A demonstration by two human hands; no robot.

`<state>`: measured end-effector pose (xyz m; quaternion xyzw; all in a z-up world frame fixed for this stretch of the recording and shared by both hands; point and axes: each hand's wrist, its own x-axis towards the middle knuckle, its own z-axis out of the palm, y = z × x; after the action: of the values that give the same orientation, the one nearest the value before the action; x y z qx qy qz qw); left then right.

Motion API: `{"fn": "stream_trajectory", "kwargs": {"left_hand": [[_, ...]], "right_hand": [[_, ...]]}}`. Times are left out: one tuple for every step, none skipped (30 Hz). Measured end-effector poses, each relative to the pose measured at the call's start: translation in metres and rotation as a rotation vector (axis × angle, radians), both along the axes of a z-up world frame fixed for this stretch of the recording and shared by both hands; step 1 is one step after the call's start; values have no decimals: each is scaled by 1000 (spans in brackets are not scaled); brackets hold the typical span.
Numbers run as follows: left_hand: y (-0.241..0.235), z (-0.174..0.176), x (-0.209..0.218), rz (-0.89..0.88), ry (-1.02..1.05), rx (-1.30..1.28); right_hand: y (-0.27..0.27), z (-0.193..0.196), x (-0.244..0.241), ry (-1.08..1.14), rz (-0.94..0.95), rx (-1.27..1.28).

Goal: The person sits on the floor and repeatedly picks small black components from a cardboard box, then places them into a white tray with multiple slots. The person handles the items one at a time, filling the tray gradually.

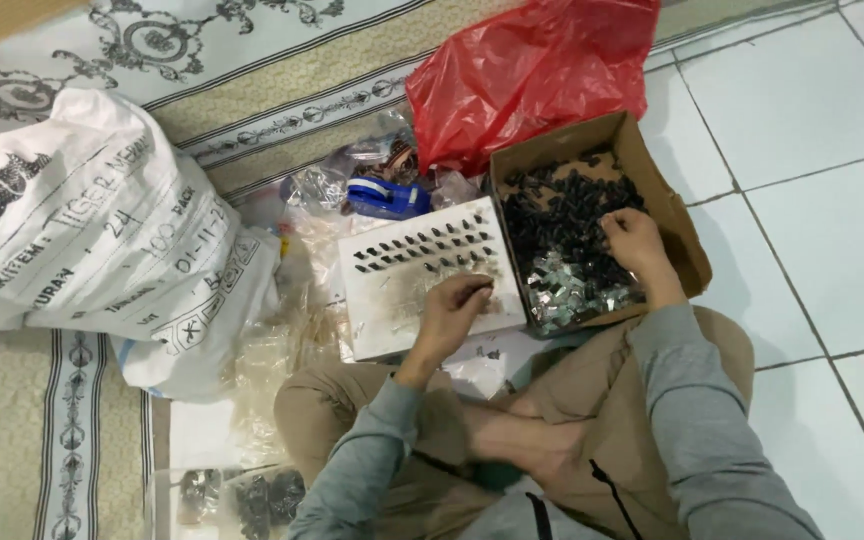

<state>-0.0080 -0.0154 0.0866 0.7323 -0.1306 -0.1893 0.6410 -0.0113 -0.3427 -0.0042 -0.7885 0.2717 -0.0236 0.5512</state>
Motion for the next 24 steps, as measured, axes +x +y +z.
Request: {"fn": "stream_trajectory", "kwargs": {"left_hand": [[11, -7, 5, 12, 4, -9], [25, -17, 4, 91, 24, -90], [39, -29, 2, 170, 42, -170], [41, -39, 4, 195, 48, -188], [42, -50, 7, 284, 98, -249], [39, -62, 7, 366, 158, -311], [33, -55, 13, 384, 173, -329], [29, -49, 12, 369, 236, -333], [24, -44, 13, 352, 299, -338], [23, -46, 12, 358, 312, -345], [20, -48, 12, 349, 307, -391], [20, -49, 14, 334, 299, -429], [20, -58, 16, 332, 310, -427], [20, -67, 19, 311, 300, -460], [21, -77, 21, 290, 291, -494], [20, -77, 20, 306, 295, -495], [19, -78, 19, 316, 290, -532], [17, -79, 18, 325, 284, -570], [17, -80, 18, 339, 289, -571], [16, -80, 18, 337, 278, -584], [13, -81, 18, 335, 267, -597], [13, -81, 18, 327, 271, -590], [13, -81, 19, 323, 267, -586], [13, -81, 18, 319, 265, -580]], "right_hand": [[-3, -5, 5, 4, 12, -9], [-4, -13, 7, -28, 38, -19], [-4, -23, 10, -59, 64, -29], [9, -19, 8, -53, 89, -45], [21, -15, 7, -149, 98, -9], [29, -13, 0, -237, 101, 26], [51, 5, 2, -221, 120, 10], [76, 20, -6, -290, 149, 55], [99, 35, -13, -357, 177, 102], [114, 37, -11, -344, 182, 95], [128, 39, -10, -393, 237, 127], [144, 40, -8, -447, 282, 165], [149, 36, -6, -437, 277, 165], [154, 31, -3, -473, 310, 192], [160, 26, 0, -508, 344, 220], [161, 25, 0, -499, 356, 225], [162, 25, 0, -479, 364, 217], [162, 24, -1, -458, 371, 208], [163, 22, 1, -448, 382, 212], [164, 19, 1, -438, 390, 214], [162, 17, 0, -428, 398, 216], [164, 14, 0, -427, 387, 219], [165, 10, 0, -417, 383, 244], [166, 7, -2, -406, 378, 271]]}}
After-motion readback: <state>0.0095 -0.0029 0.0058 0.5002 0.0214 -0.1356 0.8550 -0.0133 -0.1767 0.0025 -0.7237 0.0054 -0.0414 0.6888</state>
